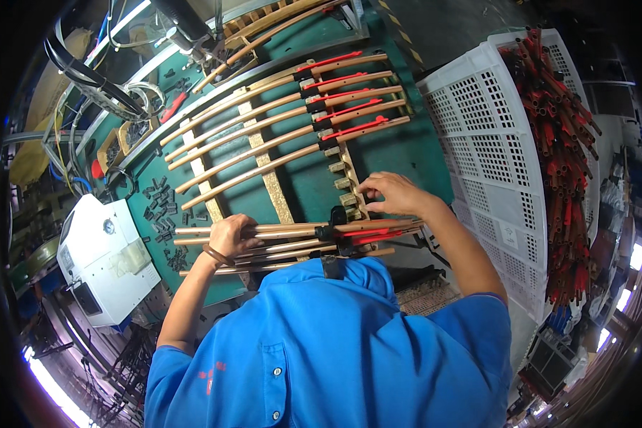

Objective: The person assembles broom handles by attaching red plastic heads to wooden dowels using a handheld pneumatic tool. They retrieve finished units from a white basket, place them on a jig, and then use the tool to secure the heads onto the dowels.

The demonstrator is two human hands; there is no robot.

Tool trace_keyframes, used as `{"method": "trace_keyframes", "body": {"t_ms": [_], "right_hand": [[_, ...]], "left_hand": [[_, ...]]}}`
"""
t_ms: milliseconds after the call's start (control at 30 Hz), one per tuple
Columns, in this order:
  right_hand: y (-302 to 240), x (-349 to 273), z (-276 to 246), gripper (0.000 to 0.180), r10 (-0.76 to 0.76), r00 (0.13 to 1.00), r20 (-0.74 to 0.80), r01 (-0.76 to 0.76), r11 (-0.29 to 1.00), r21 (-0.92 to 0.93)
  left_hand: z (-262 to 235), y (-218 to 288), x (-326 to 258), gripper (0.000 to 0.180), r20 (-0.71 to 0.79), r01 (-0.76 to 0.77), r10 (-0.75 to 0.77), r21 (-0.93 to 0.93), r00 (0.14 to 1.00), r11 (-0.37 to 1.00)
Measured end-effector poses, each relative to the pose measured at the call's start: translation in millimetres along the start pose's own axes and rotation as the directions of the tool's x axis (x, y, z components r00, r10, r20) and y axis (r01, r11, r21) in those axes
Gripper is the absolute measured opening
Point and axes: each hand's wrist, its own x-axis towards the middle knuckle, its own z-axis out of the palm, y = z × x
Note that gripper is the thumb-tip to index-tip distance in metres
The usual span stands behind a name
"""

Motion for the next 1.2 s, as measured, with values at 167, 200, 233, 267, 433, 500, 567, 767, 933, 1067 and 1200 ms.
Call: {"method": "trace_keyframes", "body": {"t_ms": [167,200,233,267,433,500,567,767,933,1067,1200], "right_hand": [[-16,-8,-7,0.056,0.222,0.942,0.252,-0.211,0.975,-0.070],[-14,-9,-7,0.056,0.166,0.964,0.206,-0.167,0.986,-0.014],[-14,-10,-6,0.057,0.107,0.981,0.163,-0.115,0.993,0.040],[-15,-9,-7,0.058,0.050,0.992,0.116,-0.061,0.994,0.092],[-13,11,-25,0.045,-0.359,0.920,-0.160,0.178,0.744,-0.644],[2,21,-30,0.034,-0.387,0.904,-0.182,0.162,0.702,-0.693],[12,32,-33,0.032,-0.367,0.918,-0.148,0.191,0.740,-0.645],[-3,61,-74,0.028,-0.009,0.989,0.146,0.064,0.921,-0.384],[3,85,-83,0.029,0.078,0.982,0.170,0.003,0.903,-0.429],[7,70,-58,0.029,-0.197,0.972,-0.125,0.065,0.744,-0.665],[5,29,-45,0.039,-0.482,0.816,-0.320,0.110,0.672,-0.732]], "left_hand": [[-20,8,-3,0.036,-0.084,-0.082,0.091,0.111,0.992,0.990],[-24,7,-3,0.037,-0.098,-0.074,0.088,0.135,0.991,0.988],[-26,5,-4,0.038,-0.113,-0.101,0.115,0.128,0.987,0.987],[-26,4,0,0.039,-0.105,-0.081,0.094,0.118,0.990,0.990],[-17,-13,42,0.046,-0.048,-0.094,0.092,-0.042,0.995,0.995],[-11,-24,56,0.049,0.018,-0.091,0.093,-0.110,0.996,0.990],[-13,-30,65,0.049,0.164,0.035,0.017,-0.309,0.986,0.950],[-35,-29,82,0.037,0.403,0.189,0.034,-0.500,0.914,0.845],[-6,-42,80,0.019,-0.002,-0.090,0.094,0.256,0.996,0.962],[14,-6,55,0.025,-0.357,-0.057,0.223,0.420,0.907,0.906],[18,17,40,0.020,-0.509,-0.028,0.258,0.416,0.821,0.909]]}}
